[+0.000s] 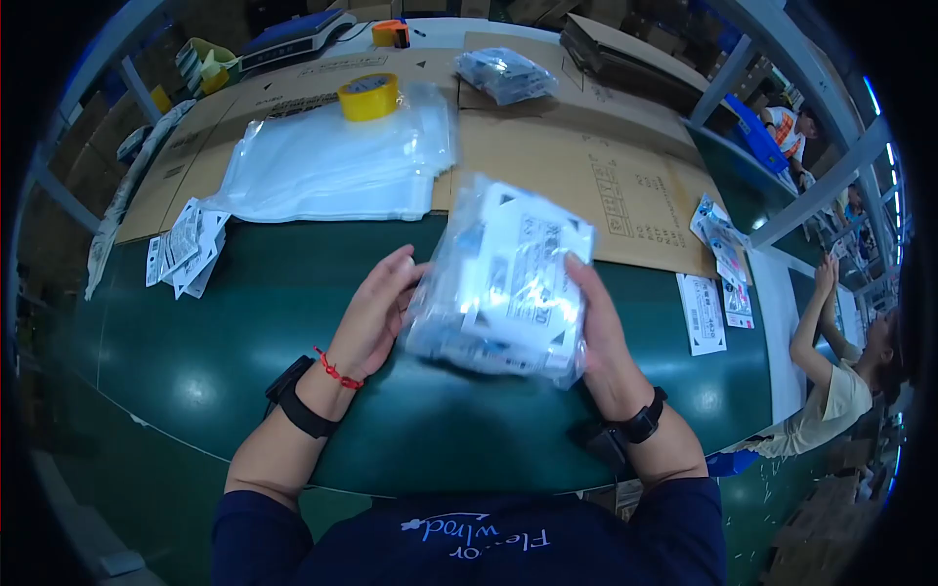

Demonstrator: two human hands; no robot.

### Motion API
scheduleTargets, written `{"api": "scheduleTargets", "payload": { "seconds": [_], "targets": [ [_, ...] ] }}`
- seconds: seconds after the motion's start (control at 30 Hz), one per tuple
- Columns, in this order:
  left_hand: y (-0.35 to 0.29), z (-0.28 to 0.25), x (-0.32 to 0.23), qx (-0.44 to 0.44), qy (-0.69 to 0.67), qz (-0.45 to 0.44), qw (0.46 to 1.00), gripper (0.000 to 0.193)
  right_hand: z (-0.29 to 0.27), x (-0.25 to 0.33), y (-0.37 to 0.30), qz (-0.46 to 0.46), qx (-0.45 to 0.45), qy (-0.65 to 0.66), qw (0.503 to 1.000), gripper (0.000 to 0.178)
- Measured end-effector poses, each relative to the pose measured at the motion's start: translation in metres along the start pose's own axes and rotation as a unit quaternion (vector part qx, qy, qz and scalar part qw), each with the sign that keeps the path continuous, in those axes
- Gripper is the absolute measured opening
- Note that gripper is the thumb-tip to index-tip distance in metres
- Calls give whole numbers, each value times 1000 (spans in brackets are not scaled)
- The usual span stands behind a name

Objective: The person places a plastic bag on the table, gathers several packaged USB chargers, and slides them into the bag. After inserting the chargers, the person places a paper label inside the bag and presses the top to seal it.

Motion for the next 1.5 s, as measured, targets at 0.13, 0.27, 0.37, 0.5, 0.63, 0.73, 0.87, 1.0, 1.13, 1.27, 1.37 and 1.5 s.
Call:
{"api": "scheduleTargets", "payload": {
  "seconds": [0.13, 0.27, 0.37, 0.5, 0.63, 0.73, 0.87, 1.0, 1.13, 1.27, 1.37, 1.5],
  "targets": [
    [-3, 1, 5, -1, 102, -13, 995, 59, -34, 53, 29, -79, -31, 53, 995, 58],
    [-3, 2, -2, -8, 134, 4, 991, 54, -54, 119, 84, -198, -58, 35, 978, 57],
    [2, 12, 8, -1, 151, -7, 989, 53, -81, 217, 166, -303, -58, 119, 944, 56],
    [-5, -1, 8, 17, 151, 8, 988, 48, -71, 185, 220, -186, -310, -89, 928, 29],
    [0, 8, 17, 23, 177, -8, 984, 48, -46, 71, 244, -178, -151, -230, 945, 32],
    [1, 8, 13, 27, 186, 2, 982, 47, -22, 45, 205, -154, -111, -259, 947, 42],
    [1, 2, 11, 30, 205, 8, 978, 47, -5, 34, 153, -138, -24, -259, 956, 47],
    [6, 6, 10, 36, 220, 13, 975, 47, -18, 30, 75, -57, 98, -325, 939, 51],
    [4, 6, 8, 25, 237, 14, 971, 46, -55, 23, -33, -17, 78, -327, 942, 44],
    [0, 11, 0, 21, 279, 45, 959, 43, -100, 39, -150, -76, -49, -361, 928, 38],
    [7, 11, 4, 38, 349, 84, 933, 39, -140, 53, -235, -164, -210, -542, 797, 38],
    [-16, 49, -11, 74, 602, 322, 727, 28, -112, 59, -263, -282, -254, -797, 470, 37]
  ]
}}
Point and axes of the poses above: each hand's wrist, its own y-axis towards the middle knuckle, its own z-axis out of the palm, x = y × z, the point moved 10 cm from there along y, towards the middle knuckle, and after that the axes turned 2 degrees about x, right-handed, at the moved point
